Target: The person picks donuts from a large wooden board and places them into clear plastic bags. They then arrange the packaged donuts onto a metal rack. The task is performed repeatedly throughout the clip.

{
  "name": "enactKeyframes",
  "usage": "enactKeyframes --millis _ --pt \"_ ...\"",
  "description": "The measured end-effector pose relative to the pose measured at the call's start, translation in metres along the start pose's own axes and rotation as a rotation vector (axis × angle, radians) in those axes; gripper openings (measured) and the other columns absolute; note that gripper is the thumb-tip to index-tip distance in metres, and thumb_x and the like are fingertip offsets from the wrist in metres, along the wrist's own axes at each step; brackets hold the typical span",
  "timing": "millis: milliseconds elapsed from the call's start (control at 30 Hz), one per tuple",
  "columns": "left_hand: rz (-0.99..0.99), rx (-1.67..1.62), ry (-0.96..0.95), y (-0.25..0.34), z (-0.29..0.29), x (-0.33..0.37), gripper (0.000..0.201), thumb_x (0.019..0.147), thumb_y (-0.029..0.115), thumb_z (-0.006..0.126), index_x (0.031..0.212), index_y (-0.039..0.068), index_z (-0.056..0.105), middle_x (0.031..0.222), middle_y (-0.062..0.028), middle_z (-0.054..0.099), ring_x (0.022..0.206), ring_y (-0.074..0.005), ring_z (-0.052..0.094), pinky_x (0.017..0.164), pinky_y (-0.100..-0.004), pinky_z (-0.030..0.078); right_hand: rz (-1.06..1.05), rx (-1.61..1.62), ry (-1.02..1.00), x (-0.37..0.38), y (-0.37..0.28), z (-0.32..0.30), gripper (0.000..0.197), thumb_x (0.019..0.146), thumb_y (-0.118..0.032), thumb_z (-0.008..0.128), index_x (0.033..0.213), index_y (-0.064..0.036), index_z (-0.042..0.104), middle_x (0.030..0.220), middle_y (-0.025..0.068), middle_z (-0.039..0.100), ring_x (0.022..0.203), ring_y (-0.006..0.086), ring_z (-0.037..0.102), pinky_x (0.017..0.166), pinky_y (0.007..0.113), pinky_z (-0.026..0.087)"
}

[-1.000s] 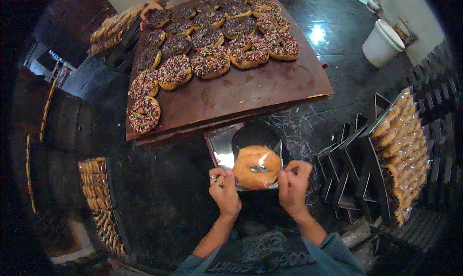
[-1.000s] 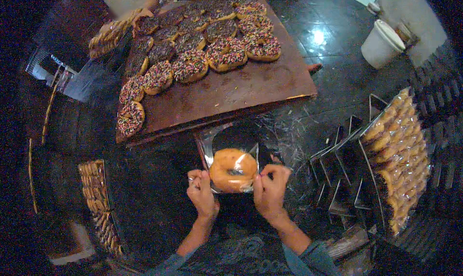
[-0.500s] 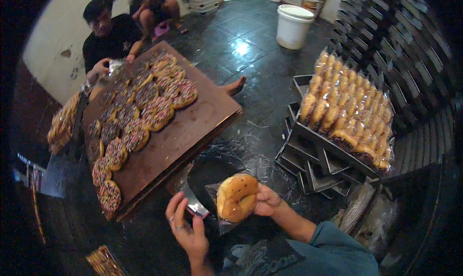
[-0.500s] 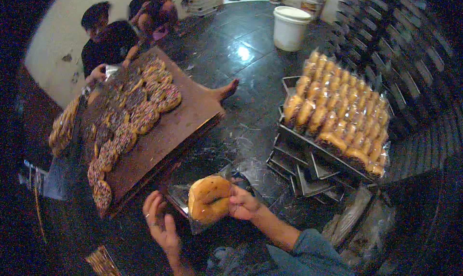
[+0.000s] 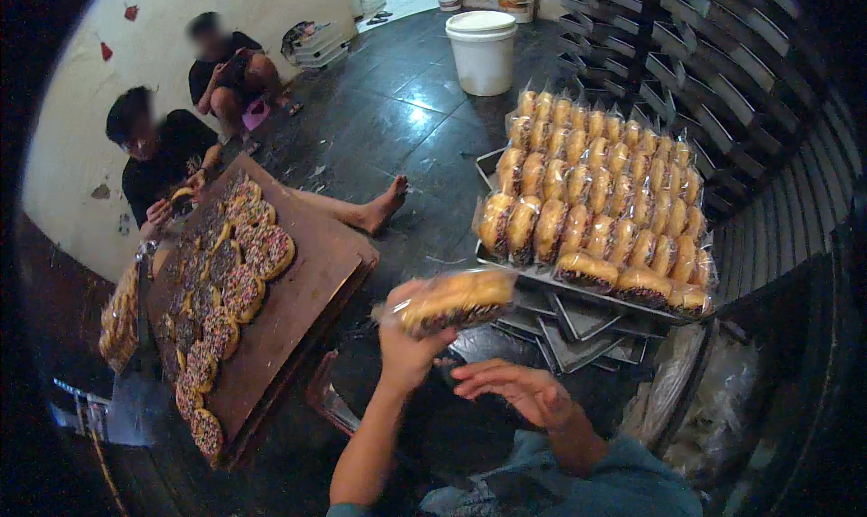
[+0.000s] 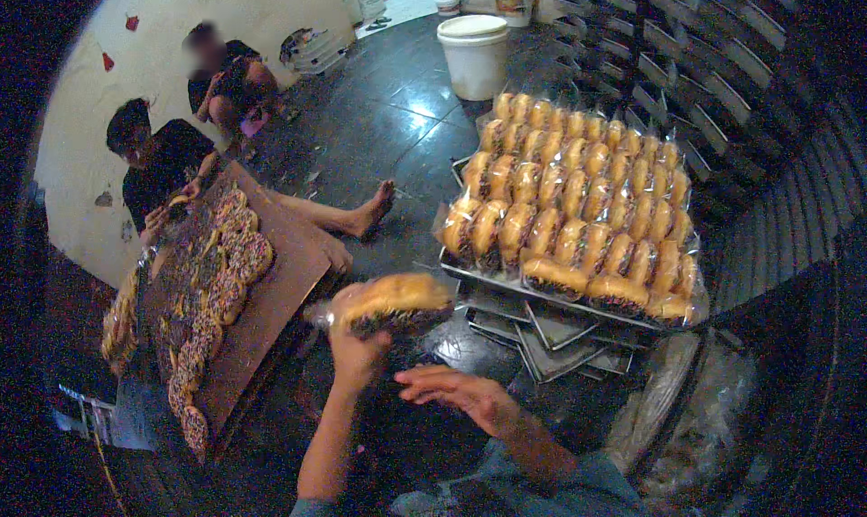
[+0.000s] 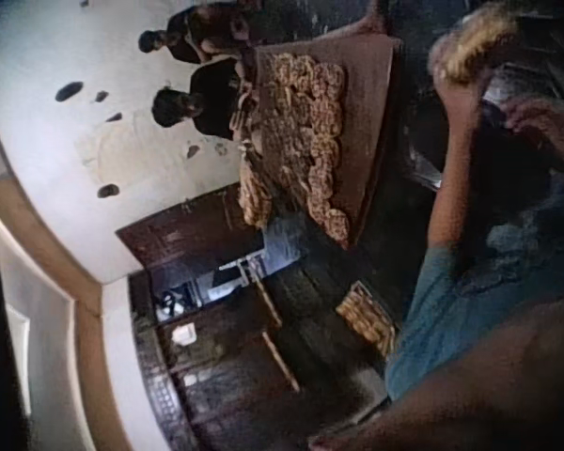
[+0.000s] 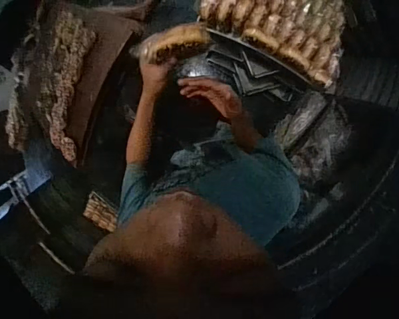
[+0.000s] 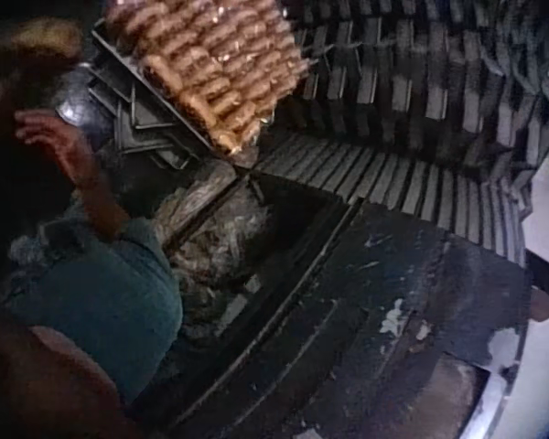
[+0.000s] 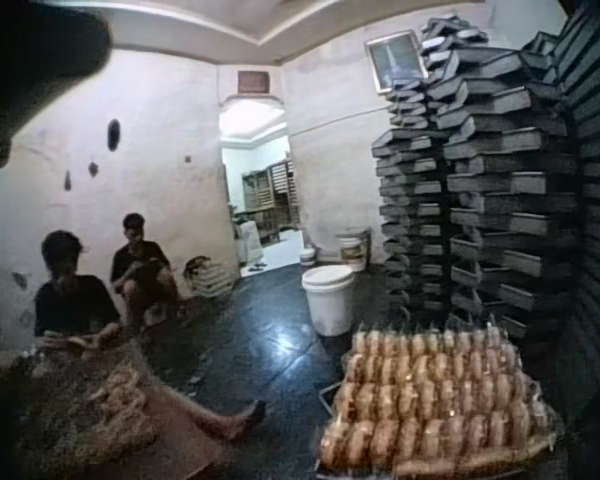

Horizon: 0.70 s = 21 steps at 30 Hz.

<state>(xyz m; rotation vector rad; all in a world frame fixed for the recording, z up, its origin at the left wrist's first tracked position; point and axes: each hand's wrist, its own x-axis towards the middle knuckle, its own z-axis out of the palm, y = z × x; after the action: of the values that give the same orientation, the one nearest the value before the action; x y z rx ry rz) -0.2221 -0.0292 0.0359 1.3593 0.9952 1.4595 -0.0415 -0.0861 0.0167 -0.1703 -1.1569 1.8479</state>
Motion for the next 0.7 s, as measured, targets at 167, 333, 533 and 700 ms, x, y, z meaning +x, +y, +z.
enactKeyframes --millis 167,333,533,700 --pt "0.342 0.637 -0.274 -0.047 0.055 0.079 0.063 0.063 0.017 0.078 0.119 0.009 0.050 0.117 -0.0139 0.049 0.114 -0.0313 0.038 0.098 -0.0402 0.030 -0.101 -0.080 0.313 -0.033 -0.009 -0.037 0.070 0.086 -0.059 0.038 0.116 0.0030 0.052 0.116 0.0255 0.049 0.103 0.0314 0.052 0.089 0.042 0.039" --pt "0.331 0.766 -0.132 -0.058 0.067 0.068 0.071 0.062 0.014 0.079 0.124 0.006 0.043 0.116 -0.0155 0.049 0.112 -0.0317 0.044 0.094 -0.0395 0.037 -0.143 -0.152 0.396 -0.059 -0.021 -0.060 0.070 0.087 -0.058 0.037 0.113 0.0051 0.052 0.114 0.0226 0.051 0.098 0.0277 0.053 0.086 0.040 0.040" --pt "0.319 0.659 -0.219 -0.070 0.072 0.077 0.055 0.069 0.008 0.073 0.116 0.002 0.045 0.114 -0.0196 0.050 0.105 -0.0378 0.049 0.087 -0.0398 0.043 -0.182 -0.198 0.444 -0.047 -0.028 -0.059 0.060 0.087 -0.051 0.045 0.109 0.0041 0.054 0.107 0.0208 0.054 0.093 0.0262 0.053 0.082 0.036 0.041" --pt "0.290 0.766 -0.275 -0.073 0.052 0.068 0.047 0.076 0.009 0.066 0.118 0.001 0.046 0.110 -0.0190 0.052 0.099 -0.0368 0.052 0.085 -0.0386 0.043 -0.204 -0.239 0.414 -0.032 -0.042 -0.061 0.056 0.086 -0.048 0.051 0.108 0.0040 0.054 0.107 0.0194 0.054 0.093 0.0253 0.054 0.082 0.036 0.042"
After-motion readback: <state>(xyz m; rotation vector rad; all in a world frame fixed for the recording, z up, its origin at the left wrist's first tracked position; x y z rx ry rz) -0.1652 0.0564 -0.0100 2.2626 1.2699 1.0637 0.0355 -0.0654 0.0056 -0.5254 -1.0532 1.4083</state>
